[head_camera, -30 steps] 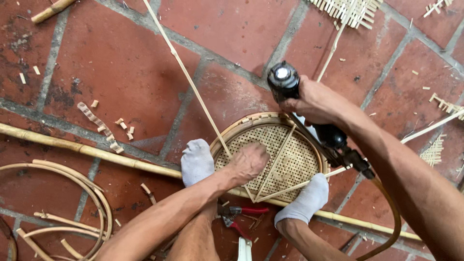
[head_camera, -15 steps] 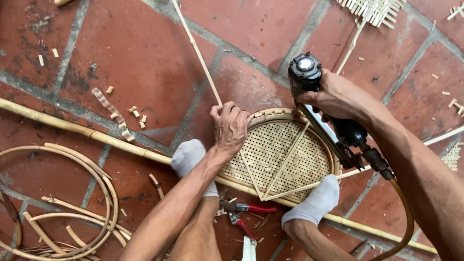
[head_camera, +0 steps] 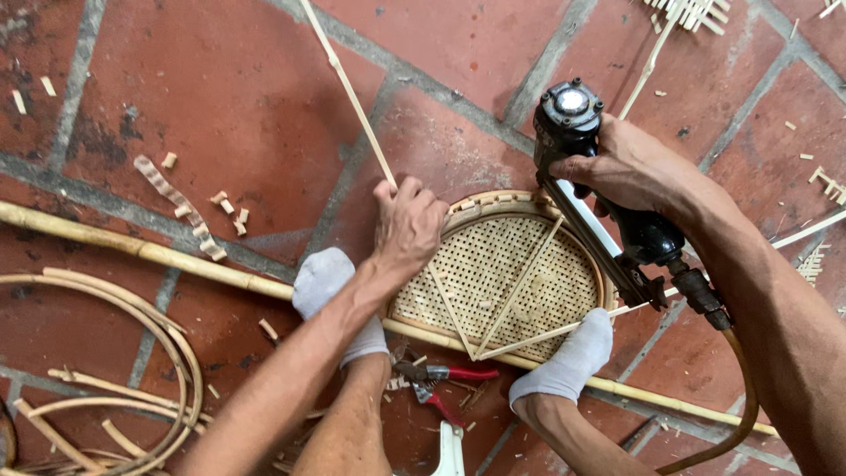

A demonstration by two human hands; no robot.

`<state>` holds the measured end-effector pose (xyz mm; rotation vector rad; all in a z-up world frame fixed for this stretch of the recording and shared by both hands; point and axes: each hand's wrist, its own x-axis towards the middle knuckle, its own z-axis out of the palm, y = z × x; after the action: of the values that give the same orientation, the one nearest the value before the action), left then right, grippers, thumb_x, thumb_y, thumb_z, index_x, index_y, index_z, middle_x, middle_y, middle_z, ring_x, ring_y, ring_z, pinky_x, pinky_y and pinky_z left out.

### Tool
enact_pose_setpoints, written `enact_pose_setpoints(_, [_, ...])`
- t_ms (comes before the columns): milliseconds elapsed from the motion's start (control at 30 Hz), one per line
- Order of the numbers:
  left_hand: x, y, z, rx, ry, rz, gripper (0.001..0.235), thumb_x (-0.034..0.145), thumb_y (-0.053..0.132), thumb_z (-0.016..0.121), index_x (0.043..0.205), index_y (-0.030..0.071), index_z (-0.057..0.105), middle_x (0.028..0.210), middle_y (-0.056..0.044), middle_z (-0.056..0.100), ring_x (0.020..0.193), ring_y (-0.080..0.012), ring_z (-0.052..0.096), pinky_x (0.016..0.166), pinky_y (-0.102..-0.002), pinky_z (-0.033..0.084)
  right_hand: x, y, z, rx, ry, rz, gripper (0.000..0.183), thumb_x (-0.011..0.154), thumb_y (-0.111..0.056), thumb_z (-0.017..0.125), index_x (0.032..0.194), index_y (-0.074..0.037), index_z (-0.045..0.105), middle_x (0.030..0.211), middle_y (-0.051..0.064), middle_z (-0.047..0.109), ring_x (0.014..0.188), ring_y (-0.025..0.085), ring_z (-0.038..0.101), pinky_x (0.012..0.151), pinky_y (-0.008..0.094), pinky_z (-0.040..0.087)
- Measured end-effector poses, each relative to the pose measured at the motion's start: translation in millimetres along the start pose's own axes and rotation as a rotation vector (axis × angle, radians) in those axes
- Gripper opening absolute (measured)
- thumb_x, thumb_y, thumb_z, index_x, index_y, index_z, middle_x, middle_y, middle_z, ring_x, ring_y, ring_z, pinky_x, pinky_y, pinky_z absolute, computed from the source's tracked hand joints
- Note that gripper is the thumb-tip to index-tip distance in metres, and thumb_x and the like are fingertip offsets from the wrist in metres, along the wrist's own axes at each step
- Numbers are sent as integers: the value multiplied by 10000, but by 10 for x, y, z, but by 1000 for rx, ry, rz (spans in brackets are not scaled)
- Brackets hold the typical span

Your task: The person assembles a round woven basket by attaching bamboo strips to the rim using a pneumatic nail gun. They position each strip and drive nails along the edge to secure it, working around the circumference of the basket.

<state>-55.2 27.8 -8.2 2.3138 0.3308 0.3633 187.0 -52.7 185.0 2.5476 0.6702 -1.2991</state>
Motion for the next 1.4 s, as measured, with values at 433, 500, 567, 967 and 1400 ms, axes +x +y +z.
enact_pose_setpoints(433, [-4,-100,-426,-369,68,-106,77,867,145,725,807,128,771,753,-33,733,759,-171,629,723,-375,479,-185,-111,176,18,96,83,528,910,-377,674,1333,-61,654,903,228,748,616,292,711,582,449,613])
enact_pose_setpoints(500, [-236,-205,-674,-418,105,-209,69,884,179,755,866,122,789,820,-35,767,779,-154,647,701,-350,528,-231,-56,224,29,134,58,504,922,-355,676,1312,-37,661,907,220,745,615,280,717,581,451,615])
enact_pose_setpoints(567, [-594,-377,-953,-407,41,-285,128,900,218,758,937,102,797,892,-62,774,816,-167,650,713,-354,535,-265,-30,266,38,155,44,488,927,-338,682,1293,-15,668,908,216,744,618,275,718,585,452,613])
enact_pose_setpoints(967, [-2998,-616,-2107,140,-160,-570,156,871,197,742,993,129,812,921,-133,776,850,-263,670,871,-407,532,-543,187,449,301,271,-121,379,891,-236,706,1090,87,694,831,230,724,608,257,668,551,386,555])
enact_pose_setpoints(1400, [-2565,-100,-1318,-107,27,-479,101,904,188,753,983,133,784,906,-61,764,943,-228,622,904,-429,412,-557,441,587,288,362,-205,362,929,-243,668,1208,-14,691,936,181,729,654,213,680,566,353,568])
